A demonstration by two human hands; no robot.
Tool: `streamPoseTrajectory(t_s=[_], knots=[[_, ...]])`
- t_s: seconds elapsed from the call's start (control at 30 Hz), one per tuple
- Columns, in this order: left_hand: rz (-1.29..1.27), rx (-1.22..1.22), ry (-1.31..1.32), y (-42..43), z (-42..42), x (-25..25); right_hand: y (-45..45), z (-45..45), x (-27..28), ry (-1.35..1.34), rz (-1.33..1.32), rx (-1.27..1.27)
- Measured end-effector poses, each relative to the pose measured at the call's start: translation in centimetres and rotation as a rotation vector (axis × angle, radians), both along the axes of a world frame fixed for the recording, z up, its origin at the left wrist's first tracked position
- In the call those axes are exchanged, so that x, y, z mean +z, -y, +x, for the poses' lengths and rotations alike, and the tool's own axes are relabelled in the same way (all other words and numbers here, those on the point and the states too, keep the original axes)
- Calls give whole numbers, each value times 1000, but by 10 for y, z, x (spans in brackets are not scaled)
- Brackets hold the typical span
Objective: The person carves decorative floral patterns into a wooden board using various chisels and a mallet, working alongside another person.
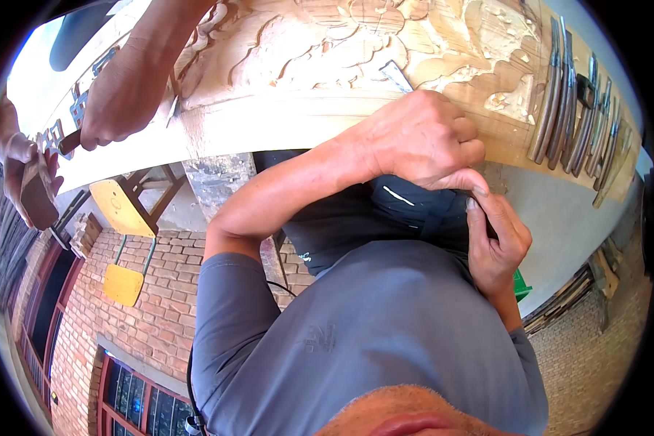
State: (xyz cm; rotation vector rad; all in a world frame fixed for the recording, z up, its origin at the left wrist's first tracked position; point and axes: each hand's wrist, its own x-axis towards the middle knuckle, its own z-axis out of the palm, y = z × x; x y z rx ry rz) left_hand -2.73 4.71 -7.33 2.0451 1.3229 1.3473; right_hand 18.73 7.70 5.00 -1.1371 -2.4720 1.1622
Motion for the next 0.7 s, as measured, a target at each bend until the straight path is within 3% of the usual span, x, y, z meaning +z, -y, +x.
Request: streamPoseTrajectory(t_s=[0.4, 0.5, 0.7], knots=[[-165, 84, -105, -2, 0, -1, 18, -2, -38, -90, 126, -17], [102, 88, -82, -1, -6, 5, 13, 5, -45, -140, 206, 46], [97, -35, -117, 0, 4, -2, 14, 23, -24, -84, 56, 12]])
